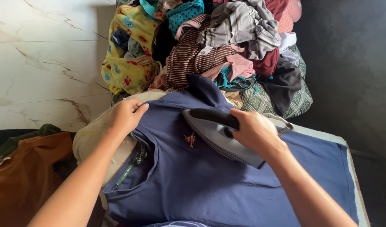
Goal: The person irons a dark blue t-shirt on a small ironing board, smoothing the fabric and using a steam iron to remove wrinkles. They repeatedly adjust the shirt's position and flip it over to iron different sections.
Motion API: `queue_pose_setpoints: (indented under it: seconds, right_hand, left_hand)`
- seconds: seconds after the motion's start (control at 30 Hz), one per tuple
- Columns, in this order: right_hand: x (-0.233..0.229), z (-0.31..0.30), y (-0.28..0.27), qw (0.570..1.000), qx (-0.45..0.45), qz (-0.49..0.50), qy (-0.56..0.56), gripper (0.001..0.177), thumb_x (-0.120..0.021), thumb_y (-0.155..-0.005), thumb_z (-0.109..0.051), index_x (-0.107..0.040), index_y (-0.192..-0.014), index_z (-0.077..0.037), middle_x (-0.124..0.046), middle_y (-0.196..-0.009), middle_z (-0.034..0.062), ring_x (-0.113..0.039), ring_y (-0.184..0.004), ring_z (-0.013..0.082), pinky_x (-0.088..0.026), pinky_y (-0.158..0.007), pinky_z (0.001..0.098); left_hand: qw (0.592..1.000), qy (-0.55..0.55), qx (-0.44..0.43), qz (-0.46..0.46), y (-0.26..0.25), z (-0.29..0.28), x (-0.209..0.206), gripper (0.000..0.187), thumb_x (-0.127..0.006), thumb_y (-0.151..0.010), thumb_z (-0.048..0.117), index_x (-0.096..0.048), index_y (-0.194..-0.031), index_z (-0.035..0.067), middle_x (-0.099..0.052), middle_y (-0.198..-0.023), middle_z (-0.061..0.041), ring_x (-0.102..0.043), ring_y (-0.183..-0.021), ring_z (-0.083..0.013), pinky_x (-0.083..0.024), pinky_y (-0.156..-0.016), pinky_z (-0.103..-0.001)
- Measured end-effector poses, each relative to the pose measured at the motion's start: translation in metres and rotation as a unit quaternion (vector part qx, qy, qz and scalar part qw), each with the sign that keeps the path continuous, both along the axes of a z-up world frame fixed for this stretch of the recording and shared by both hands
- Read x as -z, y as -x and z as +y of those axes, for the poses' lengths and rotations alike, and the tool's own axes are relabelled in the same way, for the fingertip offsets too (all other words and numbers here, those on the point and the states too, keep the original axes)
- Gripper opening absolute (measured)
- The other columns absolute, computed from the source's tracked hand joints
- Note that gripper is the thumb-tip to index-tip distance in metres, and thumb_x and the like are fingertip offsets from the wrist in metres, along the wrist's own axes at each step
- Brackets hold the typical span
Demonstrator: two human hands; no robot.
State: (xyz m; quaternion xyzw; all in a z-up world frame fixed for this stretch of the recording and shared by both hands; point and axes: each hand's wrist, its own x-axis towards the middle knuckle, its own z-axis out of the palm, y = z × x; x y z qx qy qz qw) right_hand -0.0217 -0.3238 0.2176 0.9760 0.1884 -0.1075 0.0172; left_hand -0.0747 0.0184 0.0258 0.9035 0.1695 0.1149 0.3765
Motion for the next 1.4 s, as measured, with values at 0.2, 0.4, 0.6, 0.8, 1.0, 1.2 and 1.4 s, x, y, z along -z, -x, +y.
queue_pose_setpoints:
  seconds: [0.2, 0.4, 0.6, 0.8, 1.0, 1.2, 1.4]
  right_hand:
    - [0.002, 0.027, -0.001, 0.998, -0.03, -0.038, -0.048, 0.045, -0.071, -0.072, -0.02, -0.068, -0.117, -0.027, -0.073, -0.087, 0.016, -0.071, -0.085, 0.0399, -0.055, -0.072, 0.0529]
    - [0.008, 0.1, -0.006, 0.991, -0.113, -0.02, -0.069, 0.036, -0.074, -0.075, -0.024, -0.067, -0.11, -0.019, -0.074, -0.087, 0.0144, -0.07, -0.087, 0.039, -0.054, -0.073, 0.0535]
    - [-0.001, 0.077, 0.009, 0.975, -0.217, 0.019, -0.051, 0.026, -0.07, -0.079, -0.022, -0.071, -0.105, -0.019, -0.074, -0.086, 0.0127, -0.07, -0.089, 0.0379, -0.054, -0.075, 0.0522]
    - [0.008, -0.012, 0.041, 0.995, -0.097, 0.015, -0.018, 0.065, -0.073, -0.069, -0.018, -0.066, -0.133, -0.024, -0.075, -0.097, 0.0137, -0.071, -0.094, 0.0357, -0.055, -0.078, 0.0501]
    - [-0.004, -0.124, 0.004, 0.996, 0.029, -0.047, 0.071, 0.045, -0.074, -0.077, -0.027, -0.07, -0.122, -0.025, -0.075, -0.098, 0.0123, -0.073, -0.092, 0.0345, -0.058, -0.079, 0.0471]
    - [0.002, -0.138, -0.004, 0.996, 0.003, -0.09, 0.008, 0.046, -0.077, -0.069, -0.026, -0.072, -0.114, -0.022, -0.075, -0.093, 0.0146, -0.072, -0.088, 0.0369, -0.057, -0.074, 0.0491]
    - [0.001, -0.119, 0.007, 0.998, 0.042, -0.052, 0.005, 0.043, -0.072, -0.073, -0.021, -0.071, -0.116, -0.024, -0.075, -0.089, 0.0145, -0.072, -0.087, 0.0366, -0.056, -0.075, 0.0497]
  left_hand:
    - [0.996, 0.066, -0.035, -0.045, -0.003, -0.005, 0.014, 0.036, -0.072, -0.092, 0.04, -0.073, -0.084, 0.005, -0.066, -0.062, -0.014, -0.064, -0.057, -0.0316, -0.049, -0.058, -0.042]
    - [0.987, -0.008, -0.104, -0.121, -0.008, -0.001, 0.034, 0.043, -0.055, -0.109, 0.036, -0.07, -0.083, 0.005, -0.067, -0.074, -0.019, -0.065, -0.07, -0.0413, -0.048, -0.062, -0.049]
    - [0.978, 0.023, -0.143, -0.148, 0.002, -0.007, 0.018, 0.048, -0.06, -0.106, 0.042, -0.062, -0.082, 0.0, -0.065, -0.072, -0.019, -0.065, -0.067, -0.0396, -0.049, -0.062, -0.047]
    - [0.988, 0.045, -0.114, -0.098, 0.001, -0.009, 0.008, 0.046, -0.068, -0.099, 0.046, -0.066, -0.083, 0.002, -0.067, -0.069, -0.012, -0.066, -0.063, -0.0298, -0.05, -0.061, -0.039]
    - [0.984, -0.097, -0.015, -0.15, -0.019, -0.036, -0.023, 0.031, -0.085, -0.079, 0.041, -0.076, -0.088, 0.012, -0.07, -0.098, -0.01, -0.061, -0.093, -0.0367, -0.048, -0.079, -0.049]
    - [0.956, -0.098, 0.192, -0.2, -0.09, -0.121, -0.039, 0.011, -0.076, -0.086, 0.027, -0.079, -0.096, 0.023, -0.07, -0.11, -0.001, -0.061, -0.111, -0.0273, -0.049, -0.1, -0.045]
    - [0.905, -0.131, 0.381, -0.134, -0.161, -0.203, -0.03, 0.026, -0.069, -0.087, 0.027, -0.076, -0.113, 0.024, -0.065, -0.123, -0.002, -0.055, -0.114, -0.0338, -0.044, -0.089, -0.055]
